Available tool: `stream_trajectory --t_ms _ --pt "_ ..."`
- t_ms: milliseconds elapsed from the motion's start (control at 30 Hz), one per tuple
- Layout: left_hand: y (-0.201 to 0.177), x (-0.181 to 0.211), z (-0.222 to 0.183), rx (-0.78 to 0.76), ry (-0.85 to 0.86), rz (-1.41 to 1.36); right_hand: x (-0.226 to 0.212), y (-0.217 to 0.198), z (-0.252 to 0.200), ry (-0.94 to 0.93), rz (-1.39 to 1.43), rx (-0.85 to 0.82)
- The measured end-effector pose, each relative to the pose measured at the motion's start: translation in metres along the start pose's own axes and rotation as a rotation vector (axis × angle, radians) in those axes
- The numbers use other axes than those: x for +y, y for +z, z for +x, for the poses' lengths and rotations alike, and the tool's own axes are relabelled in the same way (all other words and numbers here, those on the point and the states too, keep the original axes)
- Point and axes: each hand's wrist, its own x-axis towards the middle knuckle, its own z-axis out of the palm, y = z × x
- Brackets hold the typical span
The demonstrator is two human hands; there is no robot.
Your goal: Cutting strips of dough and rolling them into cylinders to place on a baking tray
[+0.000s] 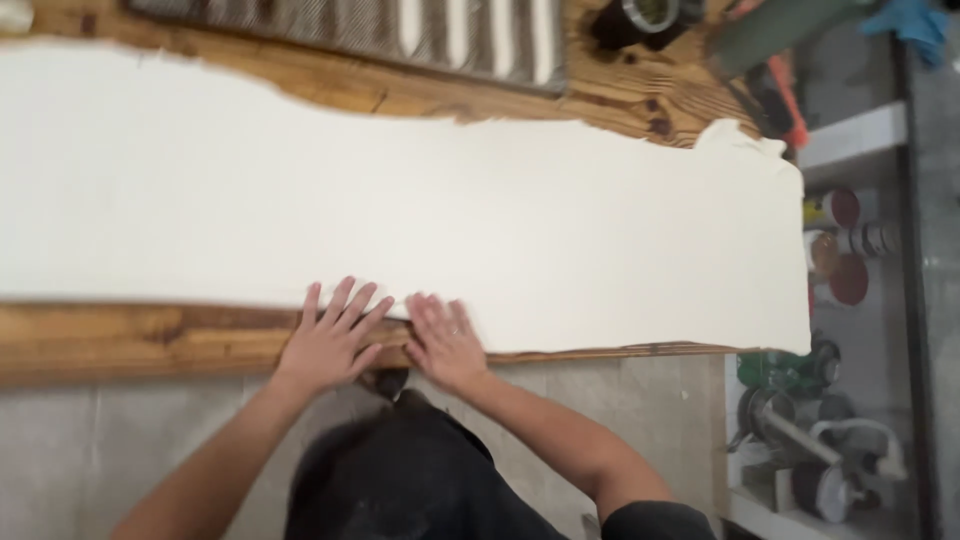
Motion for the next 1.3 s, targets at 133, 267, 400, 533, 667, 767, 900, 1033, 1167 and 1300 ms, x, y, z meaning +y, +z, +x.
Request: stream_trajectory --t_ms 133,267,400,533,667,767,900,1033,1167,1300 --pt "0.005 0.007 0.024 -0.053 -0.070 0.013 0.053 -0.047 0.015 0.300 0.048 0.193" --pt "0.008 0.028 0.027 -0.074 0.093 -0.012 0.041 -0.026 -0.019 0.198 0.082 0.034" --pt "0.000 0.044 0.040 0.192 0.150 0.001 0.040 -0.093 -0.022 0.149 0.204 -0.309" --pt "0.012 0.053 0.055 0.141 0.041 0.086 0.072 -0.097 -0.016 0.436 0.297 -0.027" --pt "0.011 0.073 0.056 0.145 0.191 -0.038 0.067 -0.034 -0.053 0.314 0.301 0.107" --pt "0.033 0.088 0.055 0.113 0.240 0.015 0.084 -0.021 -0.071 0.151 0.131 0.299" --pt "0.043 0.106 0.084 0.010 -0.050 -0.016 0.163 -0.047 -0.040 0.358 0.215 0.244" --pt "0.027 0.159 0.099 0.088 -0.010 0.635 0.168 0.013 -0.068 0.307 0.165 0.510" --pt "0.058 0.181 0.107 -0.123 0.021 -0.127 0.172 0.003 -0.105 -0.020 0.014 0.109" --pt "0.064 0.190 0.132 -0.240 -0.260 -0.105 0.231 0.000 -0.060 0.345 0.086 0.365"
